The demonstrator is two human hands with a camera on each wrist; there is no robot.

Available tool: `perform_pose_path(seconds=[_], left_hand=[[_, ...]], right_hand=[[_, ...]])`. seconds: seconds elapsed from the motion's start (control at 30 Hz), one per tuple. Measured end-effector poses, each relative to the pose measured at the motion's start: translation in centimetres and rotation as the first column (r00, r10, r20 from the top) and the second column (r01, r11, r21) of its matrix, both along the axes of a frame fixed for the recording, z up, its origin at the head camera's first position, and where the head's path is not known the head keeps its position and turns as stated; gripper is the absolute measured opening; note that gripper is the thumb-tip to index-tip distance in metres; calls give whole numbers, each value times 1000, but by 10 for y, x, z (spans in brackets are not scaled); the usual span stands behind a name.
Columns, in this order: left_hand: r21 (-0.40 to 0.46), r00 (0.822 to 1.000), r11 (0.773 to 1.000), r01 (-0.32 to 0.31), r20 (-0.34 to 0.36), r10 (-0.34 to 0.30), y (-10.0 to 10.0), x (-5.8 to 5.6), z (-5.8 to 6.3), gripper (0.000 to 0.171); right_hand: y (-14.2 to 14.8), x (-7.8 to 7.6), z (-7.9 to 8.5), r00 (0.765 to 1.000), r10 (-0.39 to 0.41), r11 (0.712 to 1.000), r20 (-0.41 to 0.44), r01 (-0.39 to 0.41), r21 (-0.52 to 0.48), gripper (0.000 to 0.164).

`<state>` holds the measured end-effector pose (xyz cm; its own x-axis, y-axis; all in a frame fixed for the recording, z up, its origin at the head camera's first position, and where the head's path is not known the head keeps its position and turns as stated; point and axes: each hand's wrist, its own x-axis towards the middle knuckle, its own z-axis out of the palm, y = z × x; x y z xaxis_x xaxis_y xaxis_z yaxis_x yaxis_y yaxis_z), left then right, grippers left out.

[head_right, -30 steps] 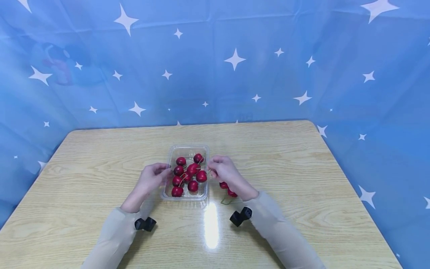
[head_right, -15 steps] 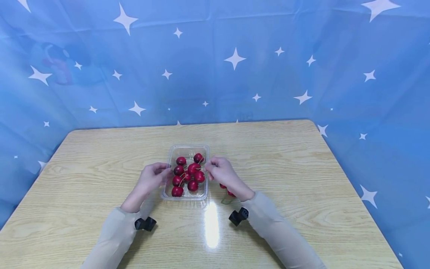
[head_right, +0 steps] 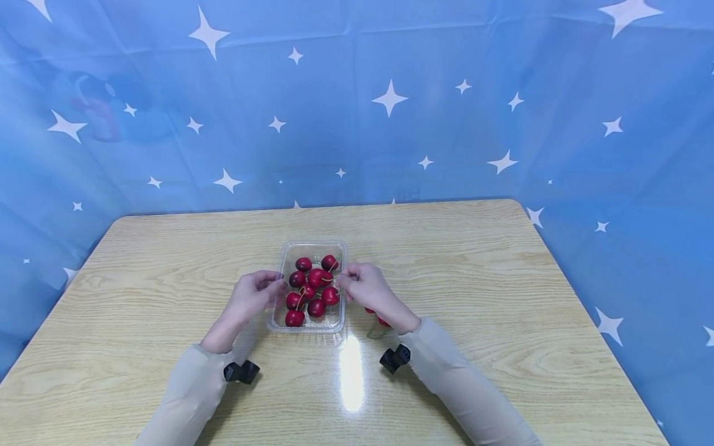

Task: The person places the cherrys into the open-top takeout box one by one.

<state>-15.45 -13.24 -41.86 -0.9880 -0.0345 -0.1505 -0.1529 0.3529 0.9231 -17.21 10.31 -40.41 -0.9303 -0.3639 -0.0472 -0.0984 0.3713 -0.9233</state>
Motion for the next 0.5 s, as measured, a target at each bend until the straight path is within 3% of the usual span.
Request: perform_pose_path(seconds=[0.5], left_hand=[[-6, 1000, 1000, 6, -16, -6, 0, 0, 0, 22]], right_hand=[[8, -2, -1, 997, -62, 998, 47, 62, -2, 22]])
